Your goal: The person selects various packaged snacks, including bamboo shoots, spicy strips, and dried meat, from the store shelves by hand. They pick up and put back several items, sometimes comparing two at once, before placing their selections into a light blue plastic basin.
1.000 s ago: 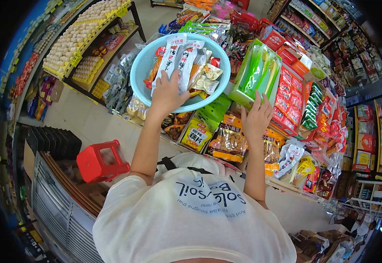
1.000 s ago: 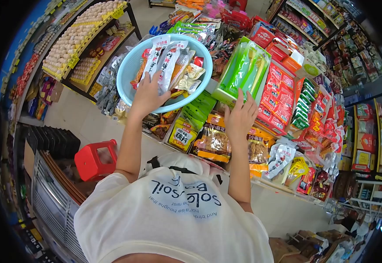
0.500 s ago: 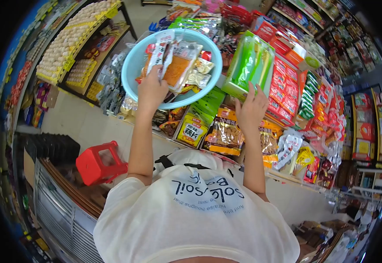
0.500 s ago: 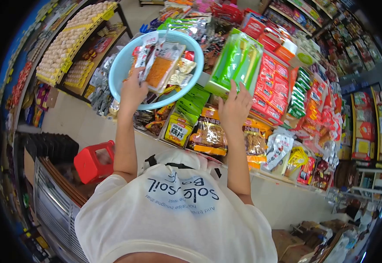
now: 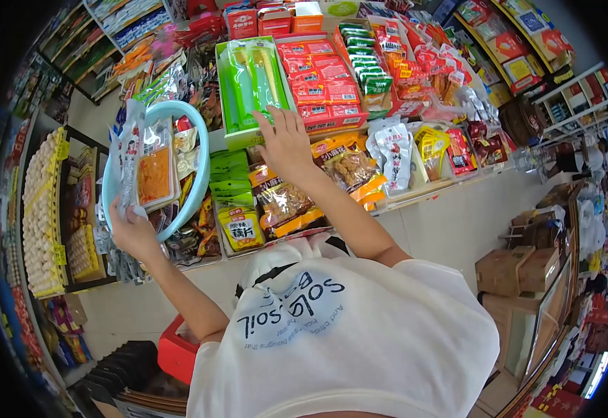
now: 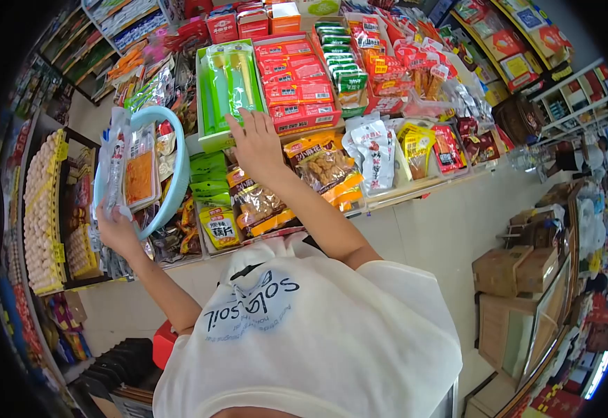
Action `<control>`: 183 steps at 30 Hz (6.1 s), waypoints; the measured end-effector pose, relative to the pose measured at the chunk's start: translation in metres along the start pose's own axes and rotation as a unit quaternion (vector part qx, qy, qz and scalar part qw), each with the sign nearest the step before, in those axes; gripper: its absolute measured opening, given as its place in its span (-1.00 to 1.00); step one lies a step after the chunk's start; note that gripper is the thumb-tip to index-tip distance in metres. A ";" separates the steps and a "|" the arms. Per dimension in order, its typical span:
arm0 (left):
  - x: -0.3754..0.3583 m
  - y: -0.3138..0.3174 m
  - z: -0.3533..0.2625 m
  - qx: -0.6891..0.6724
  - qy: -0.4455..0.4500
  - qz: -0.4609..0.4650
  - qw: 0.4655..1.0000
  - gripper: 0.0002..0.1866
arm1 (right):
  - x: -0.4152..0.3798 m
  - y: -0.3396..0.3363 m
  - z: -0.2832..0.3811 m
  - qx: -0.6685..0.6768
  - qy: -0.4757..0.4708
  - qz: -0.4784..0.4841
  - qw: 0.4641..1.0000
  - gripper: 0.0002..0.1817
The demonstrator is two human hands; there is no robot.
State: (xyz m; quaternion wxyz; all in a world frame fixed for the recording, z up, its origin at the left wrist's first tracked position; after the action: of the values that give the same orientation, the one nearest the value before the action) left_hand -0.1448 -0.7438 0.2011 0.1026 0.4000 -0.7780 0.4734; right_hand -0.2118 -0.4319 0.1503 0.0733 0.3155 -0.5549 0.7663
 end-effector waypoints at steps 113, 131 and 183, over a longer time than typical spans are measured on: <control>-0.279 0.051 -0.207 -0.586 -0.233 0.501 0.592 -0.72 | -0.148 -0.139 -0.120 0.591 0.425 0.183 0.660 -0.42; -0.273 0.063 -0.208 -0.587 -0.214 0.498 0.601 -0.75 | -0.134 -0.135 -0.123 0.595 0.379 0.224 0.673 -0.38; -0.278 0.065 -0.201 -0.575 -0.285 0.436 0.631 -0.73 | -0.179 -0.119 -0.278 0.571 0.377 -0.058 0.727 -0.61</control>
State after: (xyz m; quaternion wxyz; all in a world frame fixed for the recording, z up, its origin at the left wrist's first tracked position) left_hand -0.0522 -0.4181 0.1155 -0.1332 -0.0106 -0.9669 -0.2176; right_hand -0.1276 -0.0953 0.0934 0.1268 0.0147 0.0798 0.9886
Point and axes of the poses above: each hand's wrist, its own x-axis towards the middle knuckle, its own y-axis out of the palm, z = x × y, the point moved 3 cm from there along x, towards the middle knuckle, and after that the axes turned 3 degrees about z, right-handed, at the moved point
